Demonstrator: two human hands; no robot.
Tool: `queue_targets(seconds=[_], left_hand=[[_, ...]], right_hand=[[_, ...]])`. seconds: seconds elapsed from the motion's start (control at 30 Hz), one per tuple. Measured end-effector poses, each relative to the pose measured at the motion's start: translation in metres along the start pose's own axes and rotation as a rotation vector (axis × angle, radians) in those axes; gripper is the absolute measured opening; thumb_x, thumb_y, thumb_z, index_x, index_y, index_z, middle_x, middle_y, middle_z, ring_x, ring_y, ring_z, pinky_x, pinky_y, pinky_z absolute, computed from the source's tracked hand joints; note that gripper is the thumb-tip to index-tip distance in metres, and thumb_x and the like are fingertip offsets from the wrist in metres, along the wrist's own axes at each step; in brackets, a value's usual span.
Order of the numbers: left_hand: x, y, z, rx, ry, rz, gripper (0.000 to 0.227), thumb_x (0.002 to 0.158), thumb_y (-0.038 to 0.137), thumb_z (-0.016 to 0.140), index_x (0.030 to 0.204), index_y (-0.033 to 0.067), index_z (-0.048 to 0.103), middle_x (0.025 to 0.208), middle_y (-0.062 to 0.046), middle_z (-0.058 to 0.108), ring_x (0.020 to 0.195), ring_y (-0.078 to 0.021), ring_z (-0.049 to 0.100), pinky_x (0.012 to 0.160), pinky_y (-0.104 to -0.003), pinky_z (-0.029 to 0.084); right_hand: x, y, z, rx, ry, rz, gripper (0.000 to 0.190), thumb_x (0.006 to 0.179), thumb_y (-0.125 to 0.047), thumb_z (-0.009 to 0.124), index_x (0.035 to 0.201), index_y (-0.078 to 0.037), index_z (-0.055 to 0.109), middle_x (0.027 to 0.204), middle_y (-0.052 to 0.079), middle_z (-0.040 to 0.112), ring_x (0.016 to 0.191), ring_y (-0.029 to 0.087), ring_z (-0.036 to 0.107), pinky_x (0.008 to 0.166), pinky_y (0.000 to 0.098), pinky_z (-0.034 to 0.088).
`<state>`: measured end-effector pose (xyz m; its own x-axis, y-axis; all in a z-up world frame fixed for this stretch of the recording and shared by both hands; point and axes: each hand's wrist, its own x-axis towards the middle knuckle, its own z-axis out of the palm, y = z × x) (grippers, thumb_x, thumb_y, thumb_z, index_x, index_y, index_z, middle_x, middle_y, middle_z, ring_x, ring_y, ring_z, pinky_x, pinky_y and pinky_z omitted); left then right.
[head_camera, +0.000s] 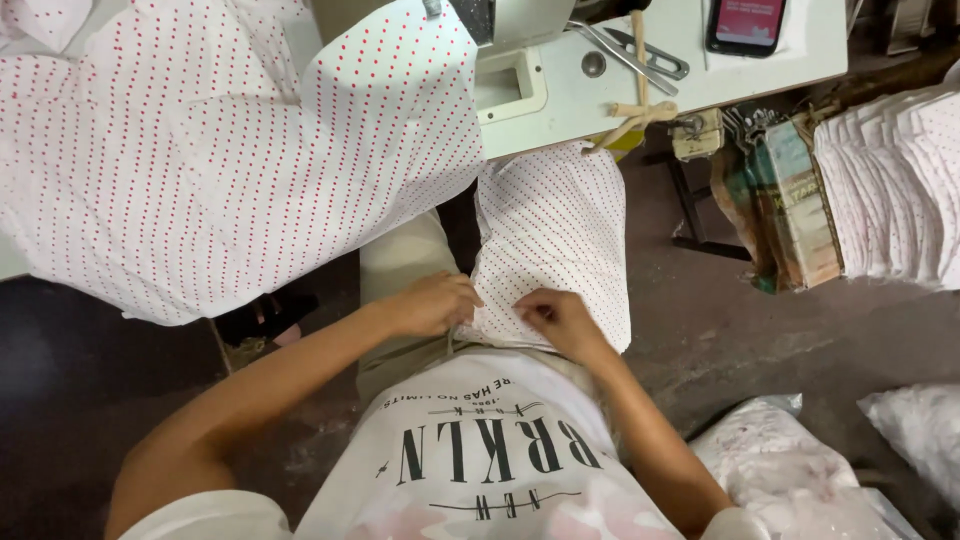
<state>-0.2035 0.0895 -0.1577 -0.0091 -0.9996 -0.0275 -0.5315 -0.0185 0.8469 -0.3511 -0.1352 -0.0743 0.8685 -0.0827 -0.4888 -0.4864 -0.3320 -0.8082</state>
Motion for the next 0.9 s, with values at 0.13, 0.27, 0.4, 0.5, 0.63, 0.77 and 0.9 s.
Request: queue_targets(seconds=[0.13, 0.27, 0.4, 0.5, 0.63, 0.77, 0.9], left_hand=[[0.012, 0.026, -0.011, -0.348, 0.046, -0.269, 0.022, 0.1, 0.005, 0.048, 0.113, 0.0002, 0.066, 0.107, -0.023, 0.07, 0.105, -0.044, 0.064, 0.087, -0.052, 0.052], [-0.001, -0.033, 0.056, -0.21, 0.007, -0.178, 0.021, 0.095, 0.028, 0.066, 0.096, 0.0065, 0.065, 0.089, -0.012, 0.063, 0.094, -0.0361, 0.063, 0.082, -0.048, 0.052], [0.013, -0.013, 0.024, -0.081, 0.026, -0.182, 0.022, 0.089, 0.037, 0.071, 0.084, 0.0159, 0.066, 0.103, -0.005, 0.058, 0.104, -0.0293, 0.06, 0.086, -0.043, 0.051], [0.058, -0.016, -0.015, -0.352, 0.268, -0.279, 0.011, 0.086, 0.015, 0.076, 0.088, 0.0107, 0.067, 0.098, -0.007, 0.063, 0.097, -0.0259, 0.062, 0.086, -0.041, 0.051], [0.112, -0.104, 0.006, -0.612, 0.468, -0.549, 0.016, 0.09, 0.021, 0.081, 0.096, 0.0101, 0.071, 0.085, -0.003, 0.074, 0.079, -0.0149, 0.068, 0.072, -0.031, 0.054], [0.136, -0.127, 0.018, -0.487, 0.439, -0.704, 0.024, 0.089, 0.026, 0.082, 0.102, 0.0073, 0.075, 0.084, -0.007, 0.075, 0.078, -0.0183, 0.07, 0.066, -0.033, 0.054], [0.174, 0.048, -0.107, -0.369, 0.769, -0.245, 0.01, 0.089, 0.022, 0.082, 0.09, 0.0128, 0.08, 0.075, -0.005, 0.074, 0.072, -0.0138, 0.07, 0.07, -0.027, 0.054]], right_hand=[[0.014, -0.015, 0.023, -0.378, -0.276, 0.085, 0.021, 0.088, -0.015, 0.066, 0.103, -0.003, 0.076, 0.096, 0.021, 0.073, 0.093, 0.039, 0.071, 0.086, 0.0502, 0.058], [0.004, -0.023, 0.002, -0.271, -0.221, 0.101, 0.022, 0.089, -0.011, 0.065, 0.107, -0.002, 0.076, 0.098, 0.021, 0.074, 0.095, 0.038, 0.073, 0.086, 0.0453, 0.058], [-0.005, -0.002, -0.022, 0.074, 0.009, 0.108, 0.024, 0.088, -0.001, 0.067, 0.109, 0.004, 0.075, 0.099, 0.028, 0.074, 0.097, 0.043, 0.072, 0.09, 0.0506, 0.056], [0.0, 0.033, -0.036, 0.266, 0.226, 0.183, 0.024, 0.092, -0.003, 0.064, 0.112, 0.0, 0.075, 0.095, 0.021, 0.076, 0.088, 0.028, 0.071, 0.085, 0.0399, 0.057], [0.003, 0.05, -0.047, 0.322, 0.369, 0.313, 0.024, 0.1, -0.024, 0.064, 0.11, -0.007, 0.078, 0.085, 0.011, 0.075, 0.074, 0.016, 0.069, 0.071, 0.0317, 0.059], [-0.001, 0.059, -0.048, 0.234, 0.345, 0.261, 0.022, 0.087, -0.012, 0.076, 0.105, -0.001, 0.078, 0.083, 0.014, 0.075, 0.077, 0.021, 0.069, 0.074, 0.0359, 0.059], [0.001, 0.045, -0.114, -0.042, 0.59, 0.073, 0.019, 0.09, -0.005, 0.073, 0.106, 0.004, 0.076, 0.086, 0.027, 0.072, 0.084, 0.035, 0.07, 0.075, 0.0434, 0.056]])
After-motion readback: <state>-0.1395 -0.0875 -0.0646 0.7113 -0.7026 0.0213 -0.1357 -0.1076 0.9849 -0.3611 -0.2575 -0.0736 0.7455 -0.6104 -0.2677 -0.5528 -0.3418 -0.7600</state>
